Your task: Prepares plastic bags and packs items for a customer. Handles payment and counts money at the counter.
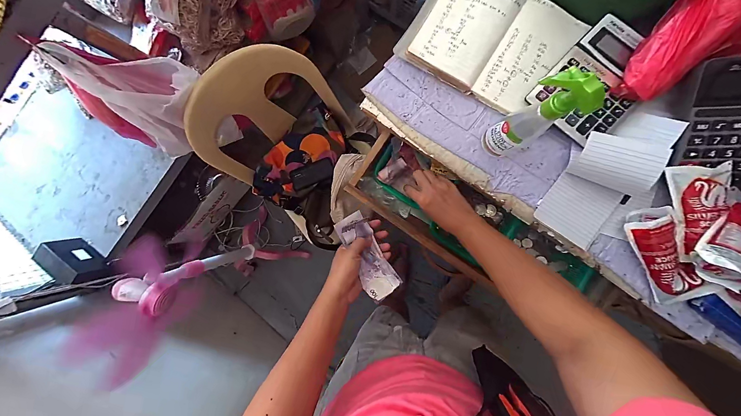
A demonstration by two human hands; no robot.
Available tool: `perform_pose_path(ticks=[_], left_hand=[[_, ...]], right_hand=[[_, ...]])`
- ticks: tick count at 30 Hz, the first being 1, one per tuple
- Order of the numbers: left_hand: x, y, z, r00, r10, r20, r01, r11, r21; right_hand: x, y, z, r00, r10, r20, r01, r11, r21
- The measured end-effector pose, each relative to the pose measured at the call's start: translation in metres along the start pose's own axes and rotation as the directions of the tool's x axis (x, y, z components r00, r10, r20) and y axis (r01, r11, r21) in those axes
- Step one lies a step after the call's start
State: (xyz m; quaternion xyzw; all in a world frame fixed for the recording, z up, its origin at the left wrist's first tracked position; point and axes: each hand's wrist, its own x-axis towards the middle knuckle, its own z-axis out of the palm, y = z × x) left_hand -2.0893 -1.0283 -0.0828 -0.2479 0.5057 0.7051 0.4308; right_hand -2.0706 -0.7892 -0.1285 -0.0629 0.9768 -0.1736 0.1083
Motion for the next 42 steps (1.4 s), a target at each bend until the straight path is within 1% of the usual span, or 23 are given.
perform_pose_path(ticks=[3,4,5,6,7,9,11,13,15,17,19,22,24,25,26,27,28,30,32,34,37,40,42], left_hand=[[-0.005,0.000,-0.004,1.000,-0.006,0.018,0.005,1.000,0.024],[-0.006,-0.001,-0.005,1.000,-0.009,0.022,0.009,1.000,0.024],[-0.007,-0.002,-0.006,1.000,-0.014,0.022,0.014,1.000,0.022],[-0.007,-0.003,-0.006,1.000,-0.021,0.013,0.021,1.000,0.019],[-0.007,-0.003,-0.006,1.000,-0.029,-0.003,0.029,1.000,0.011],[-0.005,-0.005,-0.003,0.999,-0.042,-0.029,0.042,0.999,-0.007],[-0.003,-0.007,0.001,0.997,-0.062,-0.035,0.062,0.998,0.001],[-0.001,-0.008,0.008,0.997,-0.076,-0.029,0.077,0.996,0.038],[0.001,-0.011,0.016,0.997,-0.080,-0.006,0.080,0.993,0.089],[0.003,-0.013,0.023,0.995,-0.081,0.051,0.073,0.986,0.153],[0.004,-0.013,0.031,0.987,-0.110,0.117,0.082,0.972,0.218],[0.007,-0.015,0.041,0.977,-0.178,0.120,0.141,0.954,0.264],[0.010,-0.016,0.046,0.968,-0.224,0.114,0.188,0.946,0.265],[0.011,-0.018,0.048,0.966,-0.230,0.115,0.195,0.948,0.252],[0.013,-0.019,0.050,0.968,-0.224,0.113,0.192,0.952,0.237],[0.015,-0.020,0.051,0.973,-0.207,0.106,0.180,0.958,0.225],[0.017,-0.021,0.052,0.978,-0.185,0.092,0.162,0.963,0.217],[0.020,-0.022,0.052,0.985,-0.156,0.074,0.136,0.966,0.220],[0.020,-0.019,0.050,0.989,-0.138,0.052,0.122,0.964,0.234],[0.020,-0.016,0.045,0.992,-0.122,0.042,0.107,0.962,0.253],[0.019,-0.014,0.034,0.993,-0.113,0.023,0.103,0.961,0.256],[0.017,-0.014,0.025,0.994,-0.105,0.007,0.100,0.960,0.263],[0.015,-0.015,0.021,0.994,-0.107,-0.003,0.104,0.954,0.281]], right_hand=[[0.015,0.006,0.005,0.996,-0.033,0.088,0.039,0.996,-0.074],[0.017,0.008,0.007,0.995,-0.035,0.088,0.043,0.995,-0.087],[0.016,0.010,0.010,0.998,-0.039,0.057,0.044,0.995,-0.089],[0.015,0.011,0.012,0.999,-0.038,-0.017,0.037,0.996,-0.079],[0.012,0.010,0.016,0.989,-0.036,-0.140,0.027,0.997,-0.069],[0.006,0.003,0.020,0.930,0.008,-0.367,-0.022,0.999,-0.035],[-0.005,-0.014,0.013,0.877,0.096,-0.471,-0.076,0.995,0.061],[-0.022,-0.037,0.003,0.863,0.168,-0.477,-0.101,0.981,0.163],[-0.045,-0.062,0.000,0.873,0.176,-0.455,-0.076,0.970,0.230],[-0.069,-0.086,0.006,0.897,0.150,-0.416,-0.028,0.958,0.286],[-0.091,-0.106,0.013,0.900,0.104,-0.424,0.032,0.953,0.301],[-0.117,-0.119,0.015,0.909,0.016,-0.416,0.136,0.933,0.333],[-0.128,-0.119,0.011,0.932,-0.002,-0.363,0.171,0.884,0.434],[-0.132,-0.117,0.008,0.951,0.023,-0.310,0.153,0.834,0.531],[-0.136,-0.113,0.005,0.965,0.084,-0.248,0.097,0.766,0.636],[-0.139,-0.107,0.004,0.960,0.189,-0.205,0.013,0.703,0.711],[-0.141,-0.099,0.002,0.932,0.322,-0.168,-0.090,0.652,0.752],[-0.141,-0.075,0.003,0.807,0.579,-0.116,-0.307,0.579,0.755],[-0.141,-0.044,0.010,0.679,0.728,-0.091,-0.456,0.516,0.725],[-0.138,-0.020,0.016,0.606,0.789,-0.102,-0.515,0.488,0.705],[-0.126,0.001,0.026,0.569,0.811,-0.133,-0.534,0.488,0.691],[-0.106,0.010,0.030,0.584,0.804,-0.106,-0.545,0.486,0.683],[-0.092,0.016,0.033,0.627,0.774,-0.087,-0.565,0.528,0.634]])
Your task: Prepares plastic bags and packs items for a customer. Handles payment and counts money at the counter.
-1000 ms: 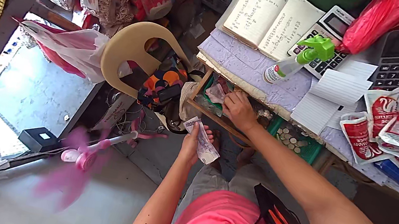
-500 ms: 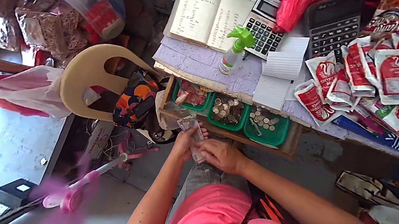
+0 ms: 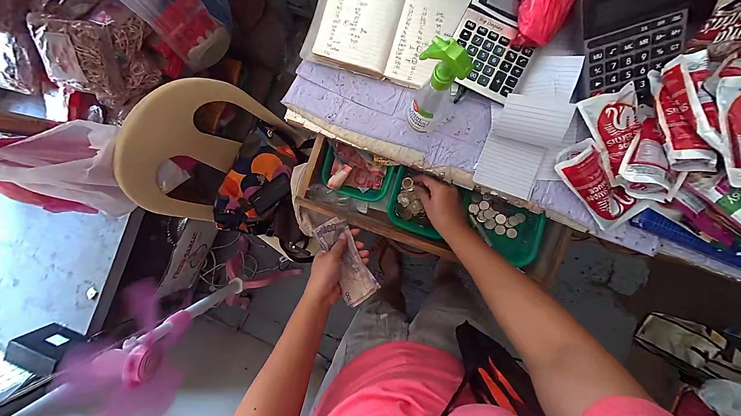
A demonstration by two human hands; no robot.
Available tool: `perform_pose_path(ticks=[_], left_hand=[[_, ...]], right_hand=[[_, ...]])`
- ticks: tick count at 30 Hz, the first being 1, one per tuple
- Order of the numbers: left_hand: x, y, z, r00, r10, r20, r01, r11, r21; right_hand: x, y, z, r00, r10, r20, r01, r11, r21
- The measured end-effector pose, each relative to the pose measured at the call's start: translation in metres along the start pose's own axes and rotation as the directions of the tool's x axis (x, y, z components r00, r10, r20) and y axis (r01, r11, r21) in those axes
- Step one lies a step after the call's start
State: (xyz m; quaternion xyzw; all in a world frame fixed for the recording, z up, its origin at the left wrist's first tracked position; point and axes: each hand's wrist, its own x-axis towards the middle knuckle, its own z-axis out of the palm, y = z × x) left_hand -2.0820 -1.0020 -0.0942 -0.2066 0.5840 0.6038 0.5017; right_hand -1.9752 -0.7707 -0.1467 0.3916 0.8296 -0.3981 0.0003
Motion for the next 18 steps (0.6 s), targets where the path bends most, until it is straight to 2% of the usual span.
perform_pose_path(ticks=[4,10,12,13,15,17,18], left_hand=[[-0.003,-0.007,-0.003,1.000,-0.011,-0.008,0.011,1.000,0.015],[0.000,-0.012,0.001,1.000,0.019,-0.008,-0.019,1.000,-0.006],[0.002,-0.012,0.003,1.000,0.025,-0.010,-0.025,0.999,-0.020],[0.003,-0.012,0.004,1.000,0.025,-0.005,-0.026,0.999,-0.025],[0.006,-0.011,0.004,0.999,0.029,0.015,-0.029,1.000,-0.013],[0.009,-0.009,0.005,0.998,0.031,0.048,-0.032,0.999,0.018],[0.010,-0.008,0.005,0.998,0.032,0.060,-0.034,0.999,0.032]], right_hand=[[0.021,-0.002,0.018,0.997,0.030,0.075,-0.011,0.972,-0.234],[0.023,-0.011,0.009,0.987,0.120,0.106,-0.096,0.973,-0.208],[0.008,-0.010,0.001,0.997,0.071,0.029,-0.068,0.992,-0.106],[-0.005,-0.011,-0.006,0.998,0.053,0.022,-0.053,0.999,0.000],[-0.044,-0.008,-0.021,0.977,0.069,0.202,-0.119,0.961,0.251],[-0.095,0.000,-0.035,0.889,0.092,0.449,-0.308,0.845,0.438],[-0.120,0.007,-0.039,0.830,0.134,0.541,-0.434,0.764,0.477]])
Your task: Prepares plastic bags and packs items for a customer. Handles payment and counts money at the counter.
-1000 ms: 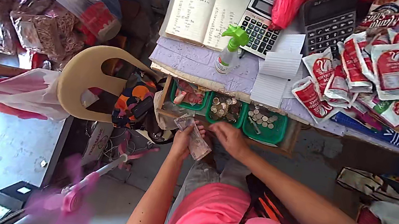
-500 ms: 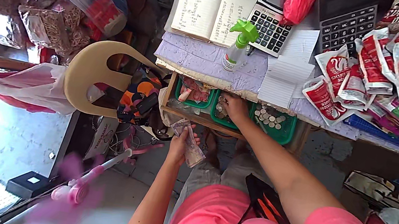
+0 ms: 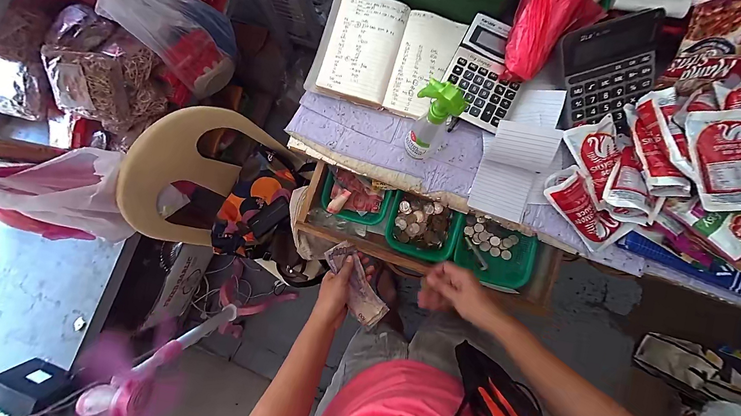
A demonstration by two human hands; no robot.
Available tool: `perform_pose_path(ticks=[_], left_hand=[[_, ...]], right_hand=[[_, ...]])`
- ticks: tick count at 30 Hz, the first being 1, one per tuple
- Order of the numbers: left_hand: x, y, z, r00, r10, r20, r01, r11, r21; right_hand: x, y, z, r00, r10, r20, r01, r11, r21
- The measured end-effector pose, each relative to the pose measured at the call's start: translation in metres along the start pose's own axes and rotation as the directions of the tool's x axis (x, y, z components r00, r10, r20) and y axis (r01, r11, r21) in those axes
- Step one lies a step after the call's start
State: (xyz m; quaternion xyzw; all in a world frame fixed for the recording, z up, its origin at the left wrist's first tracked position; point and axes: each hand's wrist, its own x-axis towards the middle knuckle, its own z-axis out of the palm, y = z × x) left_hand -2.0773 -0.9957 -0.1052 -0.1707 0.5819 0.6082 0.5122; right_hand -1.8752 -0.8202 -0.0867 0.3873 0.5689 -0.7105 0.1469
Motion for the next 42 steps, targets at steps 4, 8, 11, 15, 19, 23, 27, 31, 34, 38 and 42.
perform_pose_path(ticks=[4,8,11,15,19,23,27,31,34,38,42], left_hand=[[0.001,0.006,0.000,0.999,0.019,0.047,-0.022,0.998,0.067],[0.003,0.014,0.003,0.999,0.007,0.053,-0.014,0.991,0.135],[0.008,0.022,0.011,0.998,0.020,0.066,-0.029,0.991,0.134],[0.032,0.038,0.034,0.993,0.062,0.103,-0.080,0.980,0.182],[0.060,0.051,0.061,0.953,0.149,0.264,-0.267,0.824,0.499],[0.040,0.054,0.115,0.896,0.105,0.432,-0.386,0.664,0.641],[-0.025,0.031,0.188,0.807,0.146,0.573,-0.467,0.751,0.467],[-0.085,-0.014,0.279,0.760,0.133,0.636,-0.452,0.812,0.370],[-0.127,-0.055,0.357,0.725,0.084,0.684,-0.409,0.851,0.329],[-0.185,-0.120,0.458,0.639,-0.037,0.768,-0.364,0.865,0.345],[-0.236,-0.200,0.541,0.533,-0.202,0.822,-0.312,0.856,0.413]], right_hand=[[-0.049,0.055,-0.009,0.896,0.420,-0.145,-0.336,0.854,0.397],[-0.046,0.053,-0.028,0.779,0.511,-0.363,-0.135,0.703,0.699],[-0.038,0.043,-0.039,0.786,0.521,-0.333,-0.102,0.641,0.761],[-0.020,0.027,-0.068,0.786,0.516,-0.339,-0.088,0.636,0.766],[0.001,0.009,-0.099,0.810,0.389,-0.439,0.010,0.739,0.673],[-0.013,0.018,-0.128,0.907,0.144,-0.395,-0.011,0.948,0.319],[-0.091,0.012,-0.137,0.945,-0.038,-0.324,0.149,0.934,0.325],[-0.194,0.022,-0.158,0.858,-0.057,-0.511,0.367,0.764,0.531],[-0.267,0.038,-0.192,0.774,-0.040,-0.632,0.475,0.697,0.537],[-0.345,0.061,-0.235,0.561,-0.192,-0.805,0.546,0.817,0.185],[-0.397,0.102,-0.284,0.298,-0.276,-0.914,0.524,0.847,-0.085]])
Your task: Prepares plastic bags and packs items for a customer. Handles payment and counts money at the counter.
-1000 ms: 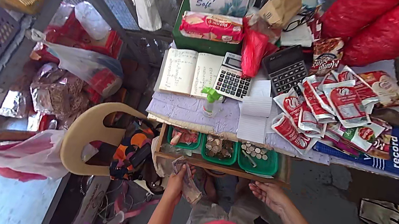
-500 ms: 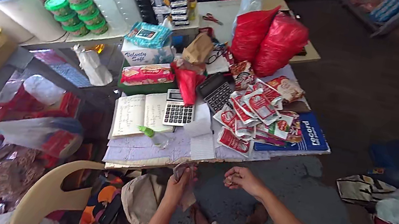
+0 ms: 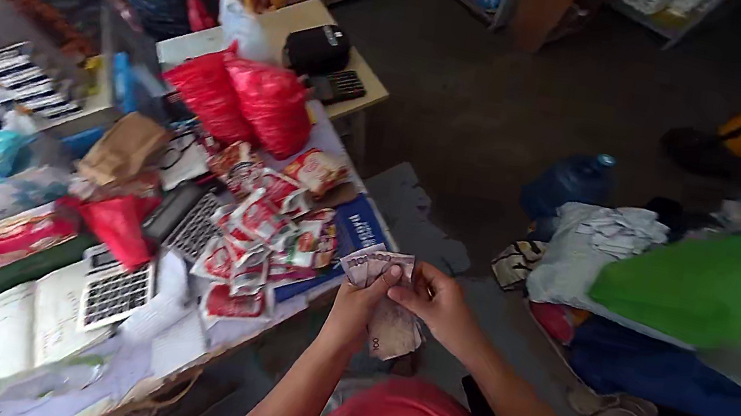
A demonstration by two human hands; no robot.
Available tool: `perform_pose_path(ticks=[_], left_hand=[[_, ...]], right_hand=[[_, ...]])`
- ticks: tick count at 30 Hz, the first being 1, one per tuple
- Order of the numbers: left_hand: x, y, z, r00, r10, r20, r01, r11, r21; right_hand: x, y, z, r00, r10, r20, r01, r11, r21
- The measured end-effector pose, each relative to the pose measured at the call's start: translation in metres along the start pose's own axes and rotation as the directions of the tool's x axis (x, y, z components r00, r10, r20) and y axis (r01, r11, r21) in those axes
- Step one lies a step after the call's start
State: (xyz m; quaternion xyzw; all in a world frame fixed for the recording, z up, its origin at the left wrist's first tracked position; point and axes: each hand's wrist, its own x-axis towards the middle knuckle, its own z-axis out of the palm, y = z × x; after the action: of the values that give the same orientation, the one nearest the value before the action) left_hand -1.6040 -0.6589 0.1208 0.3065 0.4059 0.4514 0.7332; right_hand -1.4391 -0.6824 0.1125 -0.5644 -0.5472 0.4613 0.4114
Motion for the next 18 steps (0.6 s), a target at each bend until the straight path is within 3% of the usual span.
perform_pose_path(ticks=[6,13,18], left_hand=[[0.069,-0.022,0.117,0.964,-0.122,0.236,0.126,0.992,-0.003],[0.166,-0.043,0.192,0.924,0.052,0.378,-0.134,0.971,0.196],[0.256,-0.045,0.235,0.912,0.081,0.402,-0.177,0.962,0.206]], right_hand=[[0.013,0.012,-0.129,0.936,-0.004,-0.352,0.011,1.000,0.018],[0.046,0.031,-0.220,0.858,0.036,-0.512,0.058,0.984,0.167],[0.117,0.046,-0.272,0.789,0.121,-0.602,0.026,0.973,0.230]])
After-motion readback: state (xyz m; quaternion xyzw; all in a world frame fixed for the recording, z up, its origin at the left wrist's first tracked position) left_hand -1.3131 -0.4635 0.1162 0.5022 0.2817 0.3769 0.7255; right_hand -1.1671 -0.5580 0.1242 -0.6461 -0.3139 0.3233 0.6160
